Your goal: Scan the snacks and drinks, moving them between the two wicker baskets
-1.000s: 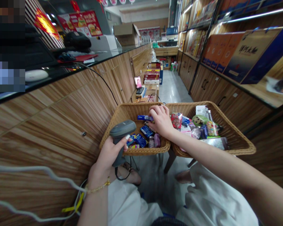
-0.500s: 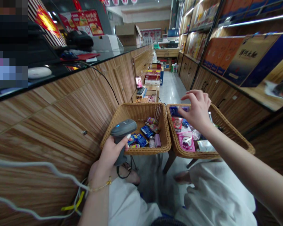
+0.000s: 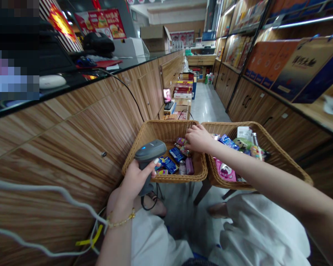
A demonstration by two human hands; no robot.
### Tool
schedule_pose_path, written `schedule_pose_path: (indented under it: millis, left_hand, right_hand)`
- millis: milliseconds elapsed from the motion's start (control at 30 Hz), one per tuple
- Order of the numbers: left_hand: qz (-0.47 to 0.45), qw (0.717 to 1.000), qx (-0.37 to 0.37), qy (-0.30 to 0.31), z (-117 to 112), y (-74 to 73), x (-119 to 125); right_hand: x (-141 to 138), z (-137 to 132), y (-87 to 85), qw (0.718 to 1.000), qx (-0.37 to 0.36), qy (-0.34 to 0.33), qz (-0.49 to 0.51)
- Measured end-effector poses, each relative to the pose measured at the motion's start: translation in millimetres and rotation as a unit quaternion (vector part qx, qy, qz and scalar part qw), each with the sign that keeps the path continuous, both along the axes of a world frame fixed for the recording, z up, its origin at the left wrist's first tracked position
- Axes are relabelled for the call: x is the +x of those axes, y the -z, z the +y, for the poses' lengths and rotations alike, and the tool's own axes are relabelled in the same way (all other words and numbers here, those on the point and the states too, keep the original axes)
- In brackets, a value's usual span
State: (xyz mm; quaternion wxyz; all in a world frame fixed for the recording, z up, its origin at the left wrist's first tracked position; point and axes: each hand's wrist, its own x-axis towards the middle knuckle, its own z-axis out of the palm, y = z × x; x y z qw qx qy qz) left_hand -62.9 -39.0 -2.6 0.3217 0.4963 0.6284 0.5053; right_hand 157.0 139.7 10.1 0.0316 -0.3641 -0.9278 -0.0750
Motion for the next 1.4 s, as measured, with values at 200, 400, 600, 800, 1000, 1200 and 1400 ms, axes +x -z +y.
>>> schedule_pose_path:
  millis: [200,400,600,800,1000,1200,1400]
  left_hand:
    - [0.012,1.000,-0.006,0.000,-1,0.8,-2]
    - [0.031,0.999,-0.013,-0.003,0,-0.6,-4]
    - [0.021,1.000,0.000,0.003,1,1.9,-5]
    - [0.012,1.000,0.002,0.006,0,3.2,-4]
    - [0.010,1.000,0.011,0.007,0,1.9,-2]
    - [0.012,1.000,0.010,0.003,1,-0.8,-1]
    - [0.017,1.000,0.004,0.007,1,-3.8,1]
  right_hand:
    - [-47,11,32.3,0.984,-0.094,0.026,-0.150]
    - [-58,16,50.7,0.976,-0.117,0.039,-0.181]
    - [-53,7,33.4,0.985,-0.077,0.042,-0.150]
    - [-31,-5,2.3,0.999,0.009,0.034,-0.023]
    - [-7,-16,0.1,0.989,0.039,-0.010,0.141]
    - [-2,-31,3.2,0.976,0.044,-0.030,0.213]
    - [-2,-40,-2.3,0.968,0.034,-0.028,0.246]
